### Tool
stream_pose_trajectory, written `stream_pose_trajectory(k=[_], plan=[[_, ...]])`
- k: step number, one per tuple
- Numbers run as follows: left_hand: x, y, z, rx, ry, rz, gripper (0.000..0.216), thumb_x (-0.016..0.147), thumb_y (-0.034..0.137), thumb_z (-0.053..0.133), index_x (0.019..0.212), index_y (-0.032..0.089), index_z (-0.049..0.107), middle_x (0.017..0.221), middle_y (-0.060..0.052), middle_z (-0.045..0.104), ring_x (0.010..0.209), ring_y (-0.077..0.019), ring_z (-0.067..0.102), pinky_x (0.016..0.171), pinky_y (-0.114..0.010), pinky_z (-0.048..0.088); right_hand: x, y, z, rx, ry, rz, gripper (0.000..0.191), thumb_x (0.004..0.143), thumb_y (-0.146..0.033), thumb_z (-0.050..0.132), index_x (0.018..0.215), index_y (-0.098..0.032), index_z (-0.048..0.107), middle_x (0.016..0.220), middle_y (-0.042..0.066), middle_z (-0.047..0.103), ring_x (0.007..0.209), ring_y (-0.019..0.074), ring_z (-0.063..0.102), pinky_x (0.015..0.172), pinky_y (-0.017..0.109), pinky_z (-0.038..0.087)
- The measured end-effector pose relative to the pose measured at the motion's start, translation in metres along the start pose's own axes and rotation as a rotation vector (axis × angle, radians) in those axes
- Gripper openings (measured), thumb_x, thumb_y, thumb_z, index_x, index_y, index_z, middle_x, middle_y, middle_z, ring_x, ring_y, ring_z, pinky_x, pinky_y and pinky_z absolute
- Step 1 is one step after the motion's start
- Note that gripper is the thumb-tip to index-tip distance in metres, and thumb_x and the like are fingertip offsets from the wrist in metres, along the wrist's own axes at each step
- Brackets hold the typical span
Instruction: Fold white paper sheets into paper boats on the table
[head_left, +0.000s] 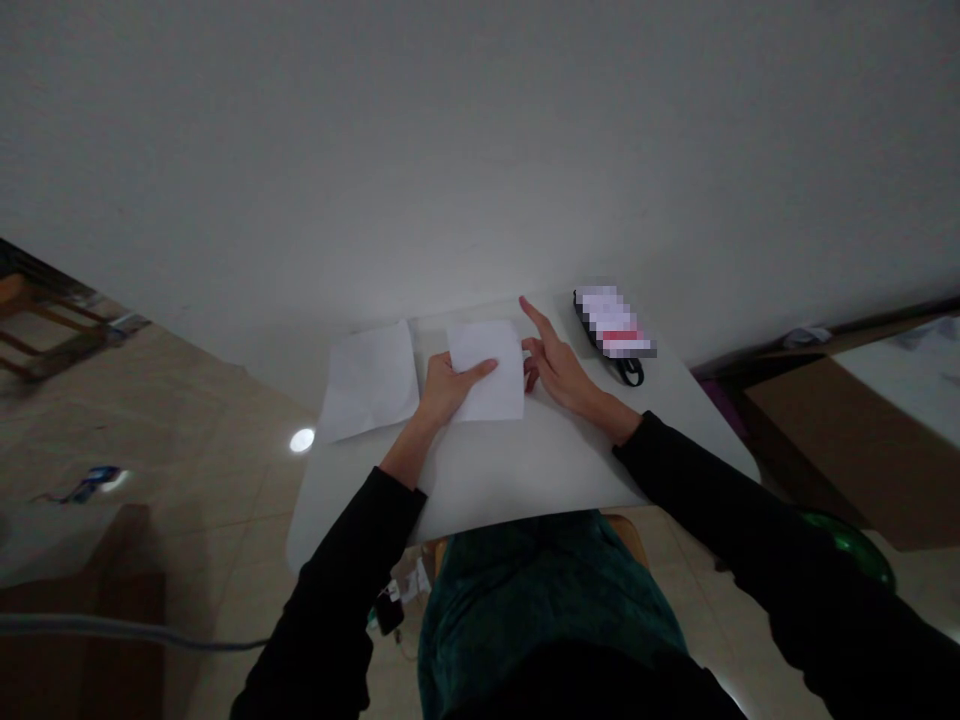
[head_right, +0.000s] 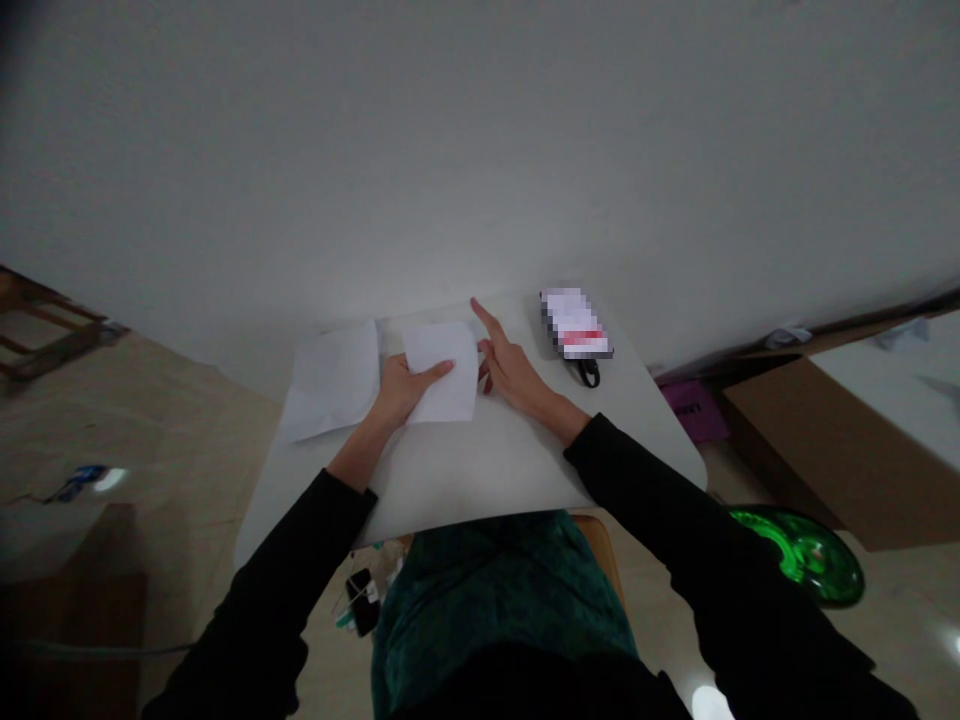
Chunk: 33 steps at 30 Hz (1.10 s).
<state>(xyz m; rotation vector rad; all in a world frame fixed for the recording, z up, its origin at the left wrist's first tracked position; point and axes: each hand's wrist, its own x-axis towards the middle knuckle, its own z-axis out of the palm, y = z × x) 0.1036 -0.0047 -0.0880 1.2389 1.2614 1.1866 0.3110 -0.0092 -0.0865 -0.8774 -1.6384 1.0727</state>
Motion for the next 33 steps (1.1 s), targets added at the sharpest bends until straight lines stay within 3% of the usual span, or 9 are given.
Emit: stream_pose_trajectory(k=[1,3,8,13,15,19,23,29,33], plan=[[0.001,-0.001,0.0,-0.053,0.04,0.004,0.046,0.06,0.045,0.094,0.091,0.014,0.079,0.095,-0.013,0.081,0.072,-0.0218,0.074,0.06,-0.031,0.061,-0.001,-0.001,0.001,-0.033,-0.075,-0.051,0.058,0.103,-0.057,0.044,0.154,-0.031,0.043,0.092,0.003,0.071,0.069,0.0139,0.067,0.058,0.026,0.058],[0.002,-0.002,-0.001,-0.132,0.089,0.009,0.049,0.06,0.045,0.094,0.095,0.014,0.078,0.099,-0.013,0.081,0.076,-0.0226,0.076,0.065,-0.033,0.064,-0.001,-0.002,0.001,-0.099,-0.187,-0.17,0.048,0.103,-0.052,0.046,0.144,-0.03,0.058,0.106,0.006,0.07,0.077,0.0138,0.066,0.064,0.026,0.058],[0.005,-0.004,-0.002,-0.083,0.01,-0.02,0.052,0.068,0.049,0.089,0.103,0.014,0.075,0.101,-0.015,0.08,0.076,-0.0218,0.075,0.065,-0.032,0.062,0.005,0.004,-0.006,-0.174,-0.239,-0.295,0.036,0.102,-0.048,0.051,0.117,-0.027,0.077,0.092,0.004,0.068,0.076,0.0139,0.064,0.076,0.03,0.056],[0.011,0.005,-0.012,-0.088,0.014,0.081,0.097,0.067,0.044,0.09,0.149,0.027,0.04,0.099,-0.009,0.078,0.067,-0.0179,0.072,0.059,-0.027,0.057,0.009,0.007,-0.012,-0.186,-0.253,-0.273,0.034,0.1,-0.049,0.057,0.111,-0.027,0.079,0.094,0.004,0.075,0.088,0.0181,0.067,0.086,0.034,0.053],[0.011,0.01,-0.019,-0.053,-0.055,0.124,0.088,0.063,0.04,0.093,0.14,0.028,0.052,0.1,-0.007,0.078,0.072,-0.0171,0.073,0.062,-0.026,0.057,0.008,0.004,-0.012,-0.142,-0.246,-0.221,0.036,0.099,-0.053,0.057,0.104,-0.025,0.08,0.096,0.004,0.077,0.091,0.0186,0.069,0.088,0.034,0.054],[0.01,0.017,-0.027,0.089,-0.177,0.185,0.041,0.059,0.038,0.093,0.093,0.02,0.078,0.088,-0.006,0.077,0.065,-0.0129,0.067,0.056,-0.022,0.05,0.007,-0.006,-0.011,-0.041,-0.155,-0.116,0.04,0.097,-0.055,0.058,0.09,-0.022,0.078,0.089,0.005,0.078,0.086,0.0188,0.072,0.086,0.034,0.057],[0.008,0.019,-0.02,0.074,-0.132,0.193,0.037,0.059,0.035,0.09,0.092,0.02,0.083,0.075,-0.003,0.076,0.048,-0.0083,0.055,0.046,-0.021,0.043,0.01,-0.011,-0.012,0.121,-0.102,-0.031,0.039,0.091,-0.057,0.065,0.093,-0.02,0.079,0.093,0.005,0.078,0.084,0.0171,0.073,0.086,0.035,0.061],[0.003,0.02,-0.002,-0.087,0.072,0.193,0.034,0.058,0.034,0.09,0.087,0.019,0.082,0.087,-0.005,0.078,0.058,-0.0106,0.065,0.052,-0.022,0.048,0.013,-0.015,-0.015,0.293,-0.129,0.022,0.036,0.087,-0.056,0.071,0.09,-0.02,0.077,0.097,0.004,0.075,0.091,0.0163,0.07,0.089,0.037,0.065],[0.001,0.015,0.002,-0.159,0.11,0.113,0.038,0.059,0.037,0.09,0.091,0.019,0.079,0.087,-0.005,0.077,0.066,-0.014,0.068,0.063,-0.029,0.055,0.012,-0.019,-0.02,0.248,-0.197,0.006,0.032,0.087,-0.053,0.073,0.085,-0.021,0.077,0.091,0.002,0.072,0.087,0.0156,0.069,0.087,0.036,0.065]])
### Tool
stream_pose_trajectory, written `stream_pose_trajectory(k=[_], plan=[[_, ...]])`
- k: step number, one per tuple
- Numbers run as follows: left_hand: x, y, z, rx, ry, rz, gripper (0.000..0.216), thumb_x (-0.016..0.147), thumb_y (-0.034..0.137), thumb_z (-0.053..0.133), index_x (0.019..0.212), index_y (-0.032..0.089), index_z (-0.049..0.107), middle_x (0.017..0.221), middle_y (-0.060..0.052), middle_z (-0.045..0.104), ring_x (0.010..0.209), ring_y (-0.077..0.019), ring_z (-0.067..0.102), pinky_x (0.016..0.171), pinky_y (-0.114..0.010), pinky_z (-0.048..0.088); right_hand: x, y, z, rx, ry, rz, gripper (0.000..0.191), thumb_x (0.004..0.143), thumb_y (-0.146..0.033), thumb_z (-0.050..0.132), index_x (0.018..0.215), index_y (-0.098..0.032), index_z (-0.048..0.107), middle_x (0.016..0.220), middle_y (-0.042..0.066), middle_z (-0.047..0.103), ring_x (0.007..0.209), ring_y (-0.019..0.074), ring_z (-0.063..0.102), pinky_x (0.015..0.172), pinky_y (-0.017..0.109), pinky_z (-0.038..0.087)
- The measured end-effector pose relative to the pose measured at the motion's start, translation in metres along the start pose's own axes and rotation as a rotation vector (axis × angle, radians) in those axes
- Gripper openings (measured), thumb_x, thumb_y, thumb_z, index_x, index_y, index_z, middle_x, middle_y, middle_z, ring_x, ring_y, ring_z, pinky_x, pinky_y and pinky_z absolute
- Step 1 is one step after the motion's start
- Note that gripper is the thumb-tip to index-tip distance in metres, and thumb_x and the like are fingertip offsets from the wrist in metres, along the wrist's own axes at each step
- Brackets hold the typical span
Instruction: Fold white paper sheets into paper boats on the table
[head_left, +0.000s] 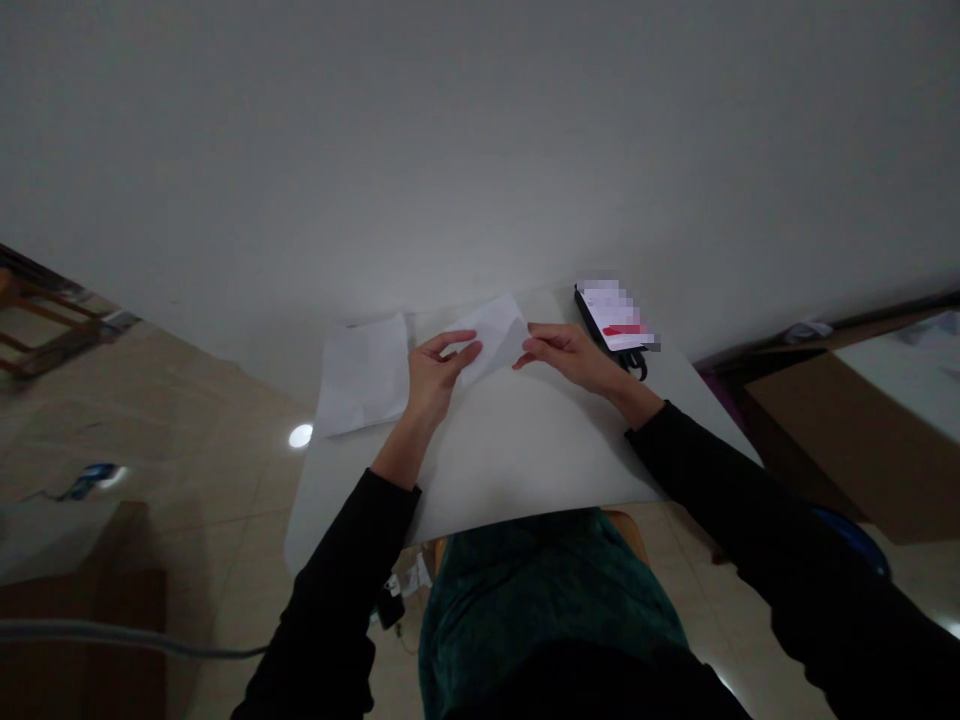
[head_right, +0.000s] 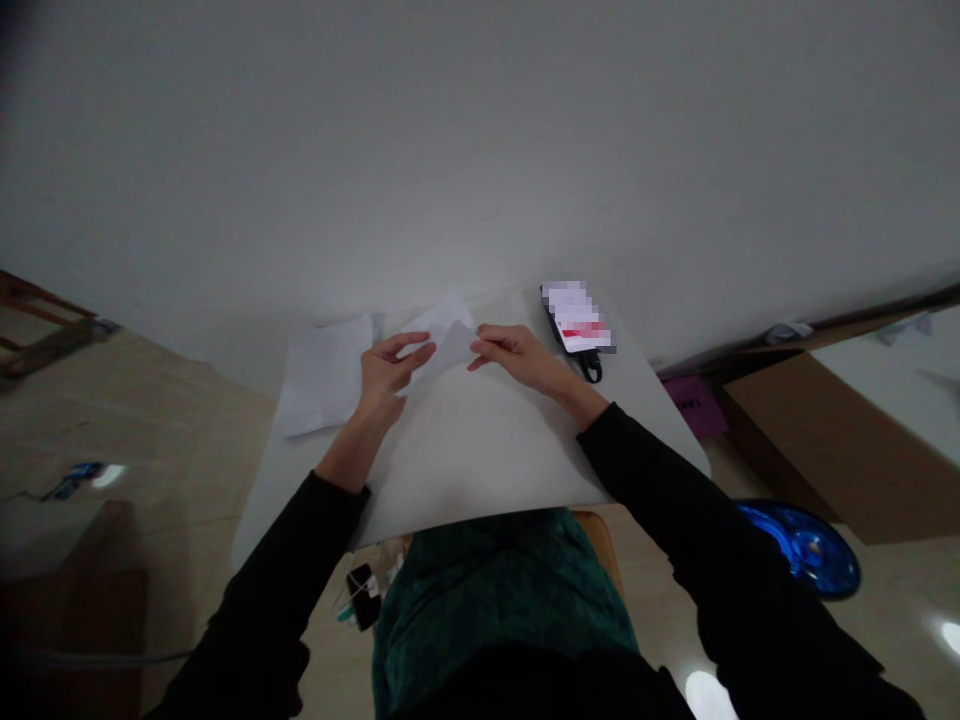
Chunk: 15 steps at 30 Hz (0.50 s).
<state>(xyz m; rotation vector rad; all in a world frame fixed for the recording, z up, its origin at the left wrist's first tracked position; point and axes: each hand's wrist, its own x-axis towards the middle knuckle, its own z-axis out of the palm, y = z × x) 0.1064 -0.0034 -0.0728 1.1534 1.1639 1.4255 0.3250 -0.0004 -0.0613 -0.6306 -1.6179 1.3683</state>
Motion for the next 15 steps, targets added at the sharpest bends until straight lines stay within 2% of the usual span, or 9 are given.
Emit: stream_pose_trajectory(k=[3,6,8,10,12,15], plan=[[0.001,-0.002,-0.001,0.018,-0.01,0.003,0.041,0.06,0.039,0.09,0.094,0.02,0.078,0.087,-0.005,0.077,0.066,-0.0139,0.067,0.064,-0.029,0.054,-0.001,-0.001,-0.001,-0.033,0.03,0.0,0.032,0.087,-0.052,0.074,0.087,-0.021,0.078,0.091,0.003,0.073,0.085,0.0158,0.069,0.085,0.036,0.064],[0.002,0.002,-0.005,0.118,-0.119,0.078,0.037,0.065,0.042,0.088,0.095,0.022,0.079,0.085,-0.004,0.075,0.066,-0.0135,0.064,0.061,-0.027,0.05,0.0,0.0,-0.002,-0.053,0.101,-0.003,0.037,0.088,-0.057,0.07,0.082,-0.021,0.077,0.088,0.003,0.073,0.082,0.0158,0.068,0.083,0.035,0.063],[0.002,0.008,-0.008,0.189,-0.198,0.167,0.028,0.074,0.045,0.083,0.09,0.022,0.081,0.095,-0.006,0.077,0.08,-0.0171,0.068,0.068,-0.028,0.052,0.0,0.001,-0.003,-0.121,0.102,-0.011,0.041,0.088,-0.059,0.069,0.076,-0.02,0.075,0.083,0.003,0.071,0.079,0.0154,0.066,0.08,0.033,0.059],[0.001,0.013,-0.009,0.244,-0.248,0.231,0.031,0.086,0.051,0.071,0.089,0.022,0.081,0.105,-0.007,0.077,0.095,-0.0197,0.069,0.078,-0.03,0.053,0.0,0.002,-0.003,-0.222,0.071,-0.032,0.043,0.089,-0.059,0.068,0.072,-0.019,0.072,0.078,0.002,0.068,0.075,0.0147,0.064,0.075,0.031,0.054],[-0.001,0.016,-0.009,0.286,-0.295,0.249,0.037,0.091,0.055,0.065,0.089,0.021,0.081,0.103,-0.007,0.078,0.094,-0.0196,0.07,0.08,-0.031,0.054,-0.001,0.003,-0.003,-0.3,0.044,-0.057,0.043,0.091,-0.057,0.067,0.071,-0.019,0.07,0.076,0.002,0.067,0.073,0.0141,0.061,0.07,0.029,0.049],[-0.005,0.015,-0.005,0.291,-0.334,0.3,0.028,0.084,0.049,0.076,0.082,0.021,0.08,0.095,-0.006,0.077,0.087,-0.0174,0.07,0.08,-0.03,0.054,-0.001,0.004,0.0,-0.326,0.041,-0.087,0.042,0.092,-0.056,0.065,0.073,-0.019,0.071,0.082,0.003,0.069,0.075,0.0144,0.061,0.069,0.03,0.046]])
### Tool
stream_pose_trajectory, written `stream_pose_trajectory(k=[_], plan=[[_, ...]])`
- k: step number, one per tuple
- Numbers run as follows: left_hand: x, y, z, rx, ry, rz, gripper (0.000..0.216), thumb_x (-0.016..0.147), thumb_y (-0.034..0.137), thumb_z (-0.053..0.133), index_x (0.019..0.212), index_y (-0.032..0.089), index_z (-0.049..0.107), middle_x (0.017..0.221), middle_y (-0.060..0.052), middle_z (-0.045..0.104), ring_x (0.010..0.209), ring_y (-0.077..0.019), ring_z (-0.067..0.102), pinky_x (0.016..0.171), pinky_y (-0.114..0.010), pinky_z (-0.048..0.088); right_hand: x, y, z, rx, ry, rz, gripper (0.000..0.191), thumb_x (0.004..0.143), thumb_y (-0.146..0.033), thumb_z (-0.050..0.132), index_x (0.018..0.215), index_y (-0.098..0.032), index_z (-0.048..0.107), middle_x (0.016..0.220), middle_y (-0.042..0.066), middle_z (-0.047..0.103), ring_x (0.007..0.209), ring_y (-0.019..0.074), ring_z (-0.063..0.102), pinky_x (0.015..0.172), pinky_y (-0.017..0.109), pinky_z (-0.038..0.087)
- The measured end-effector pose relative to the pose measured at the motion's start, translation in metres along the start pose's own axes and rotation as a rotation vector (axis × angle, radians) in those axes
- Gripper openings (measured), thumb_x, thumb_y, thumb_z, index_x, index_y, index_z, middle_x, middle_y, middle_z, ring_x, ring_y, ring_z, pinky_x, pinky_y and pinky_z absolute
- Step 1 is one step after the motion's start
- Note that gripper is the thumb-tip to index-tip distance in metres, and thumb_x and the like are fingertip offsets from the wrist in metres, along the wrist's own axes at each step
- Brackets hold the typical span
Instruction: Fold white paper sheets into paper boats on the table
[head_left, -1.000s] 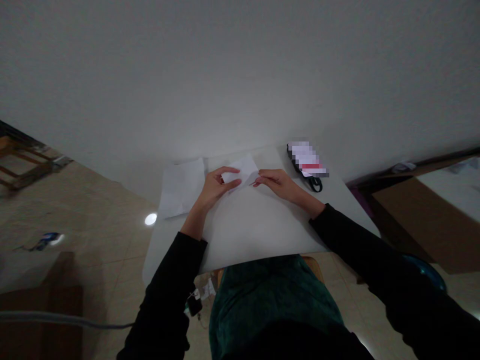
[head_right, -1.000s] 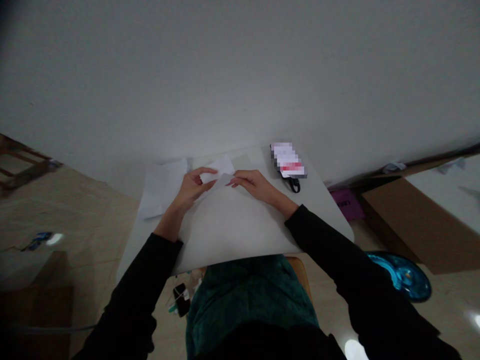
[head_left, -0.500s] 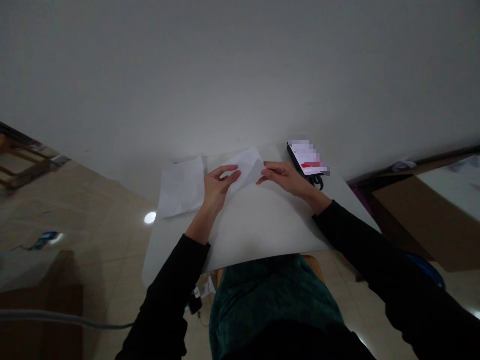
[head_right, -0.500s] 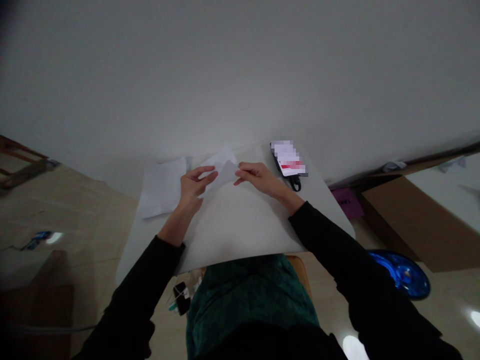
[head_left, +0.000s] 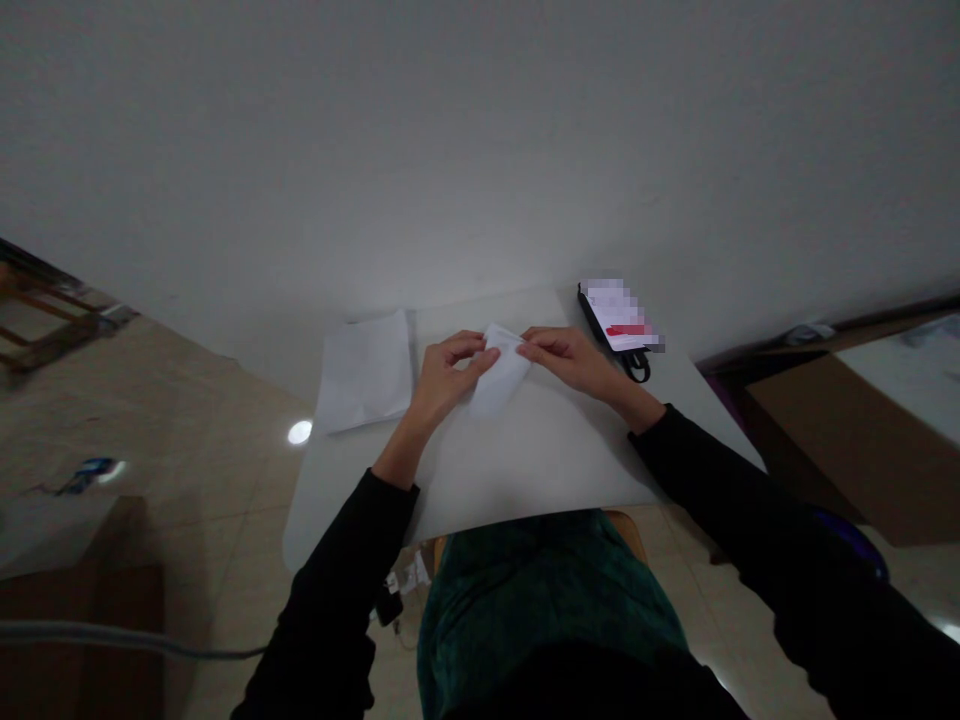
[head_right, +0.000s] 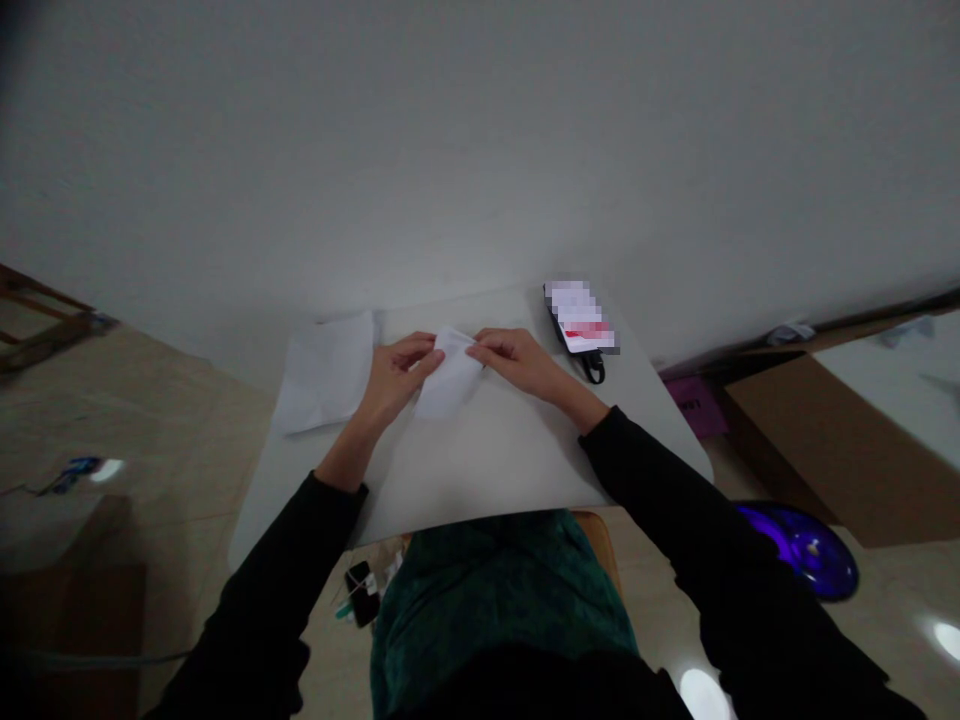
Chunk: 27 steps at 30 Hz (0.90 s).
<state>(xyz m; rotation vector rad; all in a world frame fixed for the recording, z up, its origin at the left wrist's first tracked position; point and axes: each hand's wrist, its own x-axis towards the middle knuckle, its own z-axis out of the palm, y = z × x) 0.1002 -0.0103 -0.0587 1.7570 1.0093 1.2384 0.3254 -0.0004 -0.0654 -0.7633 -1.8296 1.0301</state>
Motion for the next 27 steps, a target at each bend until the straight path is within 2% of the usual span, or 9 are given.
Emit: stream_pose_trajectory(k=[3,7,13,17,20,22,23,27], plan=[[-0.002,-0.002,0.006,0.008,0.038,0.05,0.02,0.08,0.041,0.082,0.075,0.022,0.079,0.087,-0.004,0.076,0.083,-0.0157,0.071,0.08,-0.031,0.055,-0.001,-0.001,0.005,0.06,0.07,-0.007,0.035,0.09,-0.053,0.069,0.076,-0.021,0.073,0.087,0.004,0.073,0.078,0.0155,0.063,0.071,0.031,0.048],[-0.006,-0.001,0.013,0.019,0.106,0.076,0.017,0.079,0.037,0.084,0.073,0.023,0.078,0.083,-0.002,0.078,0.077,-0.0138,0.071,0.077,-0.029,0.057,-0.003,-0.003,0.013,0.112,0.235,-0.043,0.024,0.089,-0.044,0.073,0.079,-0.022,0.076,0.083,0.002,0.073,0.074,0.0138,0.063,0.067,0.029,0.047],[-0.011,0.005,0.024,0.011,0.351,0.11,0.015,0.074,0.033,0.088,0.08,0.022,0.08,0.085,-0.002,0.08,0.074,-0.0119,0.072,0.066,-0.023,0.057,-0.005,-0.008,0.016,0.035,0.298,-0.133,0.02,0.088,-0.038,0.074,0.076,-0.022,0.076,0.082,0.003,0.076,0.073,0.0139,0.066,0.062,0.029,0.046],[-0.015,0.009,0.031,-0.003,0.355,0.087,0.019,0.072,0.034,0.089,0.075,0.02,0.077,0.076,-0.001,0.077,0.064,-0.0098,0.071,0.051,-0.017,0.051,-0.007,-0.011,0.018,-0.007,0.396,-0.142,0.021,0.088,-0.042,0.075,0.08,-0.023,0.075,0.084,0.003,0.077,0.076,0.0154,0.067,0.065,0.031,0.048],[-0.017,0.012,0.035,-0.075,0.344,0.009,0.035,0.069,0.035,0.092,0.097,0.021,0.076,0.074,0.001,0.076,0.055,-0.009,0.068,0.041,-0.015,0.045,-0.008,-0.012,0.021,-0.015,0.434,-0.173,0.02,0.089,-0.041,0.074,0.08,-0.023,0.073,0.082,0.002,0.075,0.077,0.0158,0.067,0.07,0.032,0.051],[-0.018,0.012,0.037,-0.132,0.354,-0.031,0.05,0.066,0.036,0.093,0.11,0.022,0.074,0.076,0.001,0.077,0.055,-0.0099,0.069,0.04,-0.015,0.047,-0.008,-0.014,0.022,-0.012,0.441,-0.205,0.019,0.09,-0.039,0.073,0.08,-0.023,0.072,0.081,0.002,0.075,0.076,0.0156,0.067,0.07,0.032,0.051],[-0.018,0.012,0.037,-0.153,0.36,-0.039,0.051,0.066,0.037,0.093,0.111,0.022,0.075,0.078,0.001,0.078,0.057,-0.0104,0.07,0.04,-0.015,0.048,-0.008,-0.015,0.022,-0.015,0.443,-0.218,0.019,0.09,-0.038,0.073,0.079,-0.023,0.071,0.081,0.002,0.075,0.075,0.0154,0.067,0.07,0.032,0.051],[-0.017,0.01,0.039,-0.19,0.379,-0.058,0.03,0.069,0.037,0.092,0.093,0.023,0.081,0.079,-0.002,0.08,0.064,-0.0115,0.073,0.044,-0.014,0.051,-0.008,-0.016,0.022,-0.049,0.444,-0.262,0.018,0.09,-0.037,0.072,0.079,-0.023,0.07,0.081,0.002,0.075,0.075,0.0158,0.069,0.069,0.033,0.052]])
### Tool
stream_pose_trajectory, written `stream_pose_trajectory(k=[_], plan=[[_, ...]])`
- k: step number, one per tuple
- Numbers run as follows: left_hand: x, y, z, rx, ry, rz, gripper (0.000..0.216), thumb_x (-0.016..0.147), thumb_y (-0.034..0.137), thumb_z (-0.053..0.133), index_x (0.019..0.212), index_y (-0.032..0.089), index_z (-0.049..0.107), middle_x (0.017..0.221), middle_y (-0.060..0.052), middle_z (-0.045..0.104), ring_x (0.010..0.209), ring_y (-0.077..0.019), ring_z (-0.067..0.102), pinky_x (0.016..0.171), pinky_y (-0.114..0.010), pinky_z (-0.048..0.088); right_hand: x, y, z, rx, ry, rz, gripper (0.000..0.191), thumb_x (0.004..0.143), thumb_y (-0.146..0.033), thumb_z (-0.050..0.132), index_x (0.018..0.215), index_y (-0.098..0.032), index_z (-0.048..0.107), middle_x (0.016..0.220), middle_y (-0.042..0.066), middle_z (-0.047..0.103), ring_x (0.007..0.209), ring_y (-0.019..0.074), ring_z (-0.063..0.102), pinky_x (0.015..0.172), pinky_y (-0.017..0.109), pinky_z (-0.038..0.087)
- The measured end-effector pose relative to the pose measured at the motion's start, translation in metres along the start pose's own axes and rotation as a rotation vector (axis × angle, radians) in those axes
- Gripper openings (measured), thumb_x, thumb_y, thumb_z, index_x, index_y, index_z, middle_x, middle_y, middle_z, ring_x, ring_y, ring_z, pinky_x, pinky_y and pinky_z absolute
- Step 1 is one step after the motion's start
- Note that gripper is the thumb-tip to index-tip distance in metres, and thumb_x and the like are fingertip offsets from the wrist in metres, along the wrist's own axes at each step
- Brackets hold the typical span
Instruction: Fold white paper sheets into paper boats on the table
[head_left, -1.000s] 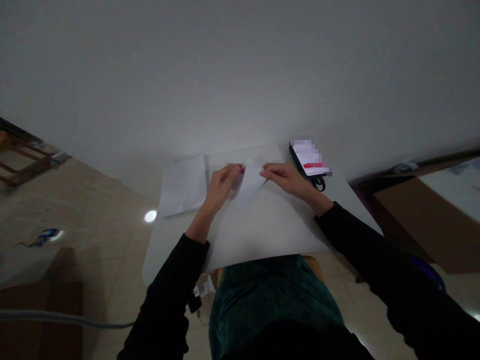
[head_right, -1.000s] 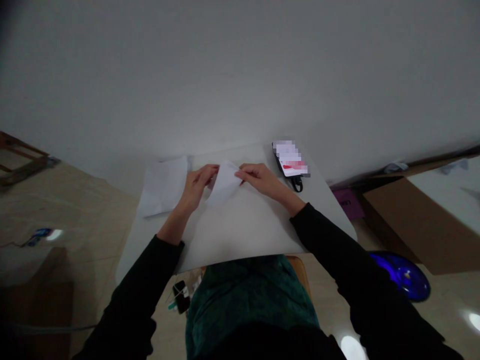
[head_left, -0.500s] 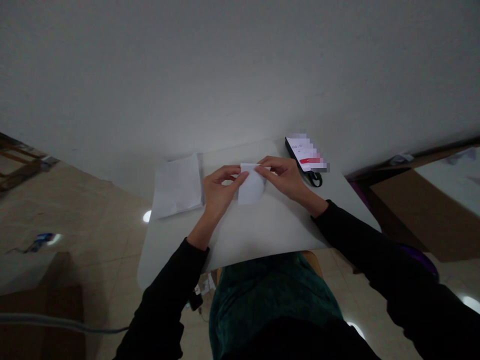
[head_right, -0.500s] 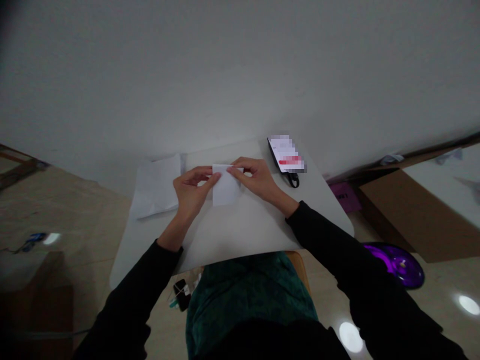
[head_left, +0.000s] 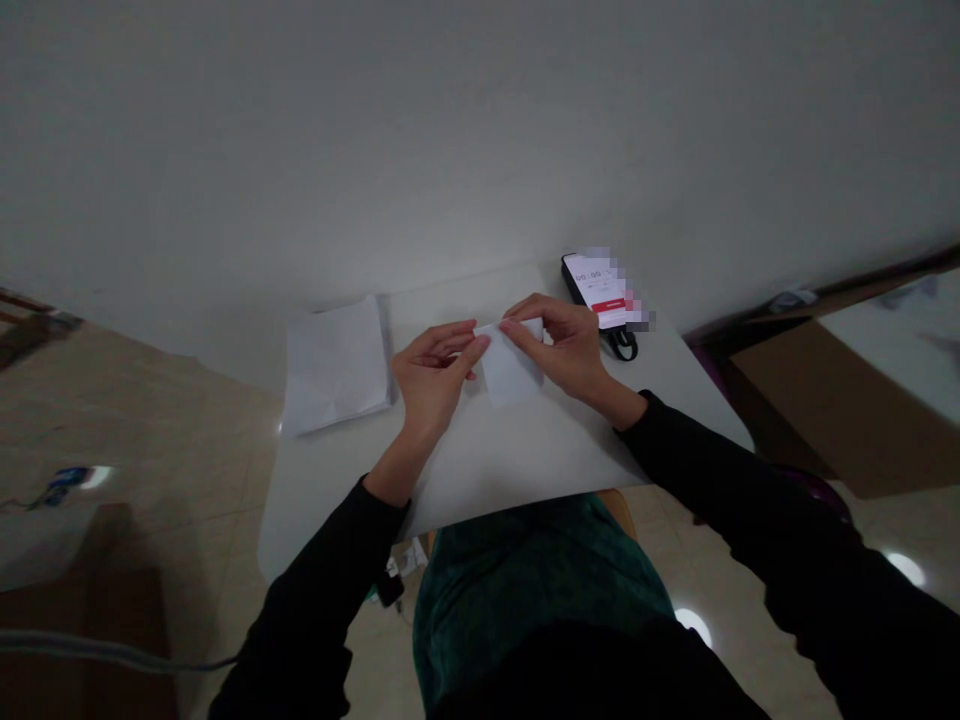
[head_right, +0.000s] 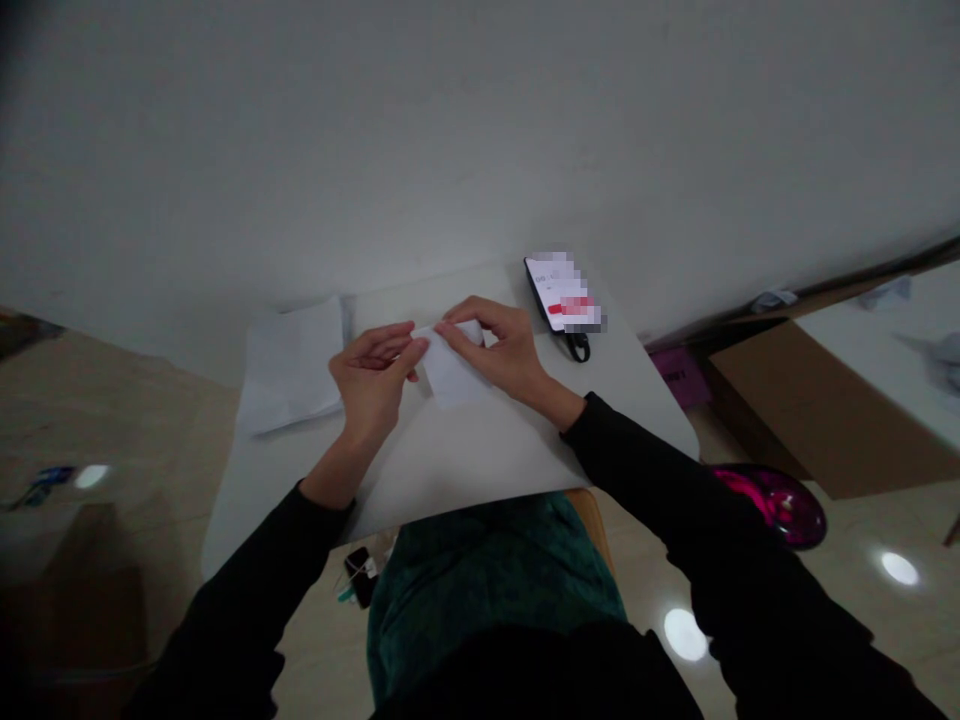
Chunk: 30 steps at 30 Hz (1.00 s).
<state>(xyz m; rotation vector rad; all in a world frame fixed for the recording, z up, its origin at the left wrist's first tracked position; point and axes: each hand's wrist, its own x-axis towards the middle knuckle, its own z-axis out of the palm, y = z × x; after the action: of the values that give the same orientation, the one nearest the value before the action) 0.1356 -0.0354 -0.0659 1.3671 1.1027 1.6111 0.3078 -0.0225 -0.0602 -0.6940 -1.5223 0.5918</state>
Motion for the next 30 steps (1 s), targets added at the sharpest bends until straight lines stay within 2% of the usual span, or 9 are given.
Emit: stream_pose_trajectory(k=[6,10,20,28,30], plan=[[0.0006,0.0026,0.0021,-0.035,0.026,-0.019,0.025,0.066,0.033,0.092,0.085,0.023,0.081,0.074,-0.001,0.079,0.06,-0.0105,0.071,0.048,-0.016,0.053,-0.0011,-0.0003,-0.0007,0.024,0.0,-0.054,0.015,0.09,-0.031,0.074,0.079,-0.022,0.07,0.081,0.001,0.075,0.075,0.0152,0.069,0.069,0.032,0.053],[0.001,0.0039,0.0013,-0.026,0.012,0.009,0.021,0.067,0.032,0.092,0.082,0.022,0.081,0.072,0.0,0.078,0.054,-0.0076,0.066,0.048,-0.017,0.053,-0.002,-0.0021,-0.0004,0.009,0.006,-0.027,0.017,0.09,-0.034,0.073,0.079,-0.022,0.07,0.081,0.001,0.075,0.075,0.0151,0.069,0.07,0.032,0.053],[0.0006,0.0026,0.0021,0.016,0.01,0.033,0.024,0.069,0.04,0.09,0.08,0.023,0.078,0.07,0.001,0.076,0.055,-0.0083,0.065,0.049,-0.019,0.054,-0.0031,-0.0095,-0.0007,-0.096,0.011,0.084,0.027,0.09,-0.048,0.07,0.078,-0.024,0.071,0.08,0.003,0.075,0.076,0.0178,0.068,0.07,0.035,0.054],[0.0009,0.003,0.0031,0.007,0.011,0.033,0.025,0.068,0.04,0.091,0.077,0.022,0.076,0.068,0.002,0.074,0.053,-0.0075,0.062,0.05,-0.02,0.053,-0.0069,-0.0092,0.0009,-0.1,0.033,0.079,0.023,0.09,-0.045,0.072,0.08,-0.024,0.07,0.081,0.002,0.073,0.074,0.0167,0.067,0.069,0.034,0.054],[0.0016,0.0022,0.0035,-0.021,0.024,0.02,0.026,0.066,0.041,0.092,0.075,0.023,0.076,0.069,0.002,0.074,0.053,-0.0069,0.061,0.049,-0.02,0.052,-0.0082,-0.009,0.0023,-0.071,0.063,0.09,0.022,0.088,-0.046,0.075,0.088,-0.024,0.07,0.086,0.002,0.073,0.076,0.0163,0.068,0.068,0.033,0.055]])
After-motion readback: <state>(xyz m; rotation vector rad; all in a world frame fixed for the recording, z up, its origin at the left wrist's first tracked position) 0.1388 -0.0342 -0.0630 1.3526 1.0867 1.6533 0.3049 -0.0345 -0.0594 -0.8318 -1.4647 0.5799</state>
